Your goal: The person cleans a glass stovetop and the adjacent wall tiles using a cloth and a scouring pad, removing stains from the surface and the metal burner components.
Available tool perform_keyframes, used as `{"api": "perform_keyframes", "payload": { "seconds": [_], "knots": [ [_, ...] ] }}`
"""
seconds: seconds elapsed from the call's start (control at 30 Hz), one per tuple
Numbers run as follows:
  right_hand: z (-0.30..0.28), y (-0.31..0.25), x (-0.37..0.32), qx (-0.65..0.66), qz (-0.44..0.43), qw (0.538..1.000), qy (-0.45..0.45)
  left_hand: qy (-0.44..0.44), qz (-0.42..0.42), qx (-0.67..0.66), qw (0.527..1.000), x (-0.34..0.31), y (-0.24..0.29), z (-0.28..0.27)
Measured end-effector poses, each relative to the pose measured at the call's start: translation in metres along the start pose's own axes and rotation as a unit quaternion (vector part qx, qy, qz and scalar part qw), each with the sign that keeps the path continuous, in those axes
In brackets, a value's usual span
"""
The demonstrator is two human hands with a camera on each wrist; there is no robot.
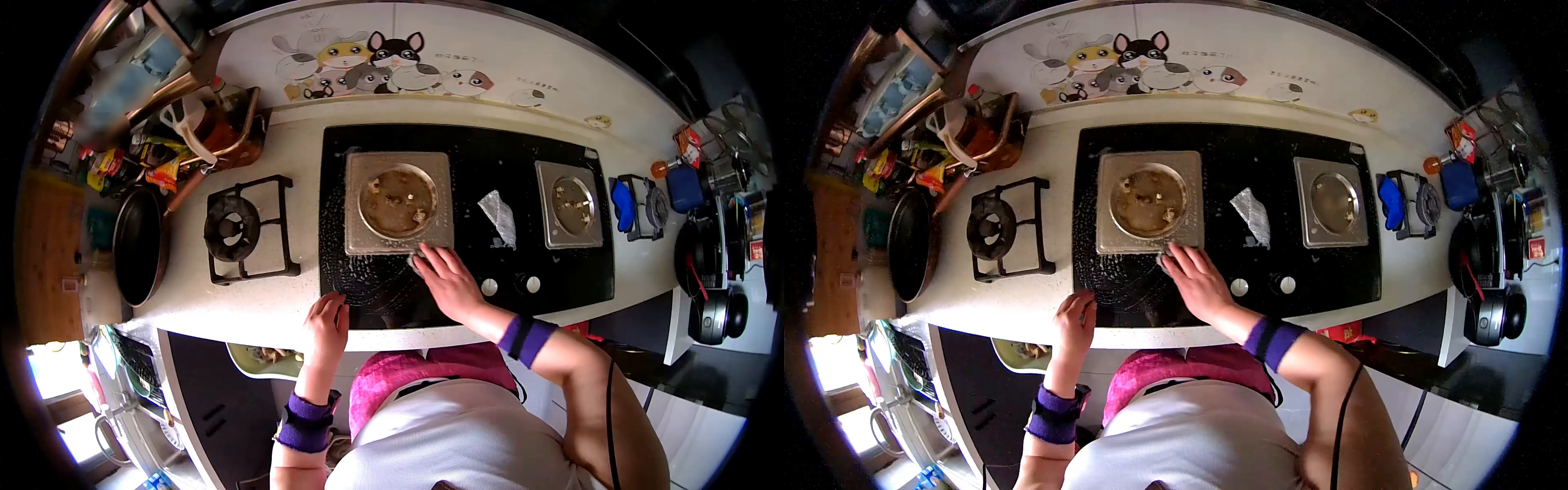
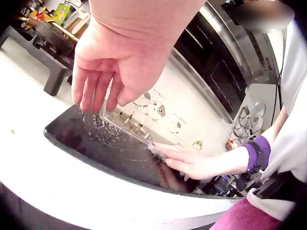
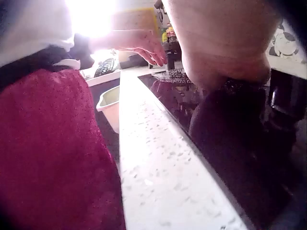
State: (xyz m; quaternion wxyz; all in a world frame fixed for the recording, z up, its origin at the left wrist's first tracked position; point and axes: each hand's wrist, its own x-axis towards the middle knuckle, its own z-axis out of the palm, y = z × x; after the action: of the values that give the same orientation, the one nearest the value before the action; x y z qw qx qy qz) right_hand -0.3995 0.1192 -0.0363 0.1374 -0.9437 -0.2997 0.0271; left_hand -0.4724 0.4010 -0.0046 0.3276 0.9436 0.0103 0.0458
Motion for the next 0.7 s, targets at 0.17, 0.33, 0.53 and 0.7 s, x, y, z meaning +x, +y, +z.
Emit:
{"api": "perform_keyframes", "payload": {
  "seconds": [0.17,0.33,0.53,0.7],
  "knots": [
    [0.041,-0.06,0.051,0.06,-0.059,0.996,0.041,-0.019,0.019,0.03,0.999,0.009,-0.006,0.027],
    [0.024,-0.047,0.0,0.061,-0.118,0.991,0.03,-0.061,0.039,0.059,0.996,0.016,-0.018,0.036],
    [0.016,-0.019,-0.046,0.054,-0.051,0.997,-0.004,-0.076,0.067,0.107,0.989,0.006,-0.018,0.042],
    [0.039,-0.062,0.007,0.106,-0.163,0.981,0.02,-0.11,0.052,0.124,0.985,0.014,-0.012,0.038]
  ]
}}
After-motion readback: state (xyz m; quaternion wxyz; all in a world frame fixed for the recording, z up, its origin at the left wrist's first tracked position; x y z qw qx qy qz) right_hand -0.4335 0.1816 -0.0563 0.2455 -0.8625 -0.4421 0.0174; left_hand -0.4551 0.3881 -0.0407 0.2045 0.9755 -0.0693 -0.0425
